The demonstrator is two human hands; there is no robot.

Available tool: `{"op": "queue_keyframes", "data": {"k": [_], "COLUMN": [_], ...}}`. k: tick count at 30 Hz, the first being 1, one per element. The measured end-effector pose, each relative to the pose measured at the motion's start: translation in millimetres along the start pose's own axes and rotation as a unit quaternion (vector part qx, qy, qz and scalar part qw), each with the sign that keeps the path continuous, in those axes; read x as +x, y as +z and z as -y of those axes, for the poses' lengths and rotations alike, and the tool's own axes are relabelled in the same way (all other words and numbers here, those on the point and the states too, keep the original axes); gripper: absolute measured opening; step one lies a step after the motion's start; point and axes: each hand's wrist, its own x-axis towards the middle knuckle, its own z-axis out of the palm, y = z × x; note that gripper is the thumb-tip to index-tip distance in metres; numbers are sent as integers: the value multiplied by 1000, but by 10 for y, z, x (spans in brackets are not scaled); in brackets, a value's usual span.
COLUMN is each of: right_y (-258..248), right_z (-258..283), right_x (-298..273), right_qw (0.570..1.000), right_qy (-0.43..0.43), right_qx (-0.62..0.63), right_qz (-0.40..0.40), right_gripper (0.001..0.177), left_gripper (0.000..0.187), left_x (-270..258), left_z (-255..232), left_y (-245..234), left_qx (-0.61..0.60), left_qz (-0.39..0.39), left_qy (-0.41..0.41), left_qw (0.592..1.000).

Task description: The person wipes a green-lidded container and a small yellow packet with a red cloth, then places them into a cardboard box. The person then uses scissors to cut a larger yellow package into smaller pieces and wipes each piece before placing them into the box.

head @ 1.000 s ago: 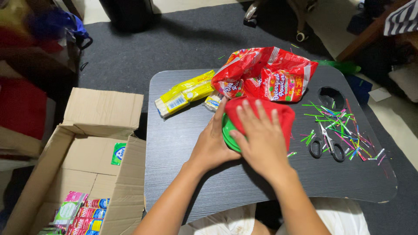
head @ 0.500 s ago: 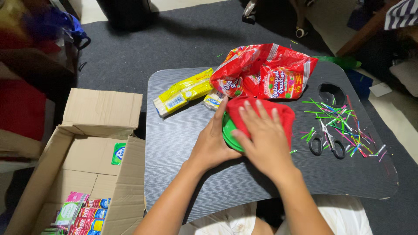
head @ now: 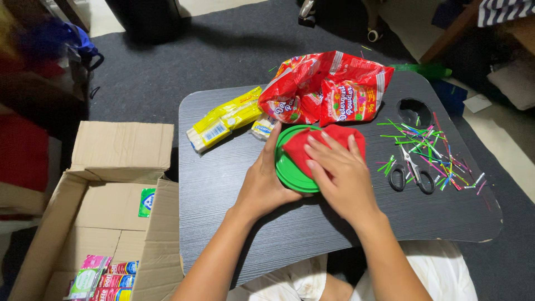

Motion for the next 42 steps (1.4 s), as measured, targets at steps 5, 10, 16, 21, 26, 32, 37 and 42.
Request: {"op": "queue_keyframes", "data": {"k": [5,10,16,21,26,32,37,42], "right_y": [114,-96,-131,96,-39,-89,119,-39], "right_z": [311,233,61,251,192,-17,166,129], "right_x": [73,-152,-41,111,-196,-66,81,-253], "right_qw": [991,987,997,991,986,998,990,994], "right_qy": [-94,-87,8,-93,-116,-8,-101,-68], "right_qx": [-67,37,-3,-80,49,-46,-82,53], "right_qz": [68,128,78,52,106,36,49,70], "right_gripper": [72,52,45,75,62,46,67,39], "left_gripper": [131,136,138,132,133,138,135,138], "left_x": [-16,-24,8,3,-16,2,-5,-21], "left_z": [135,122,1,19,17,13,80,66], "left_y": [16,39,10,-7,12,23,13,15], "left_qx": [53,32,3,40,22,0,29,-7], "left_qz": [20,10,14,11,8,14,22,1], "left_qy": [-30,-35,-11,2,-41,5,-28,-1], "left_qw": [998,999,1000,999,999,1000,999,1000]}}
